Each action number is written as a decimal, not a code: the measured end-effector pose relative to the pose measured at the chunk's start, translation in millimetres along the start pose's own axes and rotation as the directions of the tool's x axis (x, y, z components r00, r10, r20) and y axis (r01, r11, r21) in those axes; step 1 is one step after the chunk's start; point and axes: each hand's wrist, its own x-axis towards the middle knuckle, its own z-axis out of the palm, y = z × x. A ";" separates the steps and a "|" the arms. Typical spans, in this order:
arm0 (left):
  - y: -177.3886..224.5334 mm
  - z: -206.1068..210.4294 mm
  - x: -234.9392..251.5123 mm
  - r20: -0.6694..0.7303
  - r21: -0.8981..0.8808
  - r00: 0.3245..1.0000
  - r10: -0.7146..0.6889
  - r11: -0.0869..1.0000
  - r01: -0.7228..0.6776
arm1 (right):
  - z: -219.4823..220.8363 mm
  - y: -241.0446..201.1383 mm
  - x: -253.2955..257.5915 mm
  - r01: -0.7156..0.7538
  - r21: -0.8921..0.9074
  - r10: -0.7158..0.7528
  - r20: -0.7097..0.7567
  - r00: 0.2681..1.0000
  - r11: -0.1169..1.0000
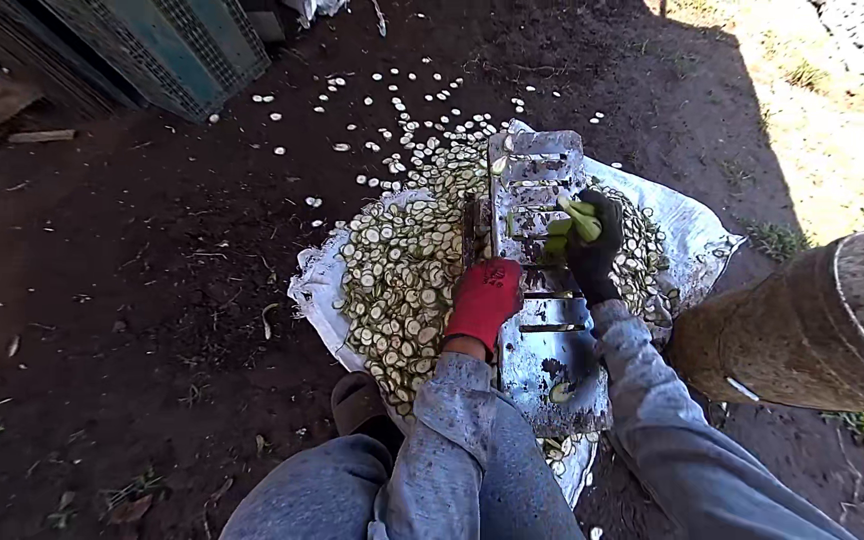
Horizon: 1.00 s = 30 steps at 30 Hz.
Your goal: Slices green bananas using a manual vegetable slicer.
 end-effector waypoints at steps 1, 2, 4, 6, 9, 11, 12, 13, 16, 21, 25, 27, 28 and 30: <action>-7.3 -5.4 1.4 -0.037 -0.015 0.993 -0.114 0.993 0.114 | 19.3 10.1 25.7 0.001 -0.022 -0.001 0.004 1.000 1.000; -14.0 -7.8 3.5 -0.076 -0.028 0.974 -0.215 0.976 0.214 | 31.6 14.8 43.1 -0.012 -0.033 0.012 0.013 1.000 0.999; -21.0 -6.6 5.0 -0.127 -0.057 0.938 -0.322 0.947 0.317 | 31.0 9.4 42.7 -0.040 -0.009 0.040 0.046 0.998 0.999; -18.8 -5.1 9.3 -0.151 -0.058 0.931 -0.331 0.944 0.326 | -7.0 -11.3 -1.0 -0.058 0.036 0.054 0.108 0.993 0.998; -7.5 -8.5 2.2 -0.283 -0.115 0.927 -0.248 0.968 0.224 | -77.7 -50.7 -108.4 -0.075 0.081 0.066 0.102 0.993 0.994; 0.1 -10.7 -1.7 -0.378 -0.138 0.907 -0.187 0.980 0.145 | -98.5 -70.9 -141.1 -0.057 0.098 0.045 0.123 0.991 0.994; 2.8 -10.5 -2.8 -0.403 -0.152 0.903 -0.152 0.983 0.098 | -95.9 -71.0 -137.8 -0.042 0.108 0.028 0.131 0.991 0.993; 4.3 -9.9 -4.4 -0.413 -0.179 0.904 -0.112 0.983 0.040 | -83.2 -63.0 -124.3 -0.019 0.109 0.006 0.114 0.994 0.994; 7.2 -8.5 -1.5 -0.471 -0.248 0.882 -0.014 0.962 -0.117 | -20.0 -15.7 -46.3 0.053 0.097 -0.065 0.122 0.990 0.994; 3.5 -8.6 3.7 -0.540 -0.276 0.840 -0.052 0.954 -0.118 | 28.7 -7.8 30.5 -0.008 -0.069 0.023 0.225 0.974 0.998; 4.1 -10.0 8.0 -0.555 -0.243 0.831 -0.049 0.964 -0.106 | 22.6 -40.6 40.3 -0.007 -0.282 0.101 0.322 0.941 0.959; 7.3 -6.3 3.3 -0.557 -0.236 0.830 -0.022 0.963 -0.132 | 28.4 -45.8 42.1 0.030 -0.377 0.110 0.342 0.933 0.926; 7.1 -6.2 1.9 -0.567 -0.235 0.824 -0.023 0.962 -0.135 | 27.5 -48.1 41.3 0.052 -0.381 0.094 0.355 0.930 0.923; 1.1 -7.8 -1.1 -0.588 -0.256 0.808 -0.044 0.957 -0.135 | 10.6 -57.3 15.5 0.087 -0.277 0.017 0.352 0.936 0.957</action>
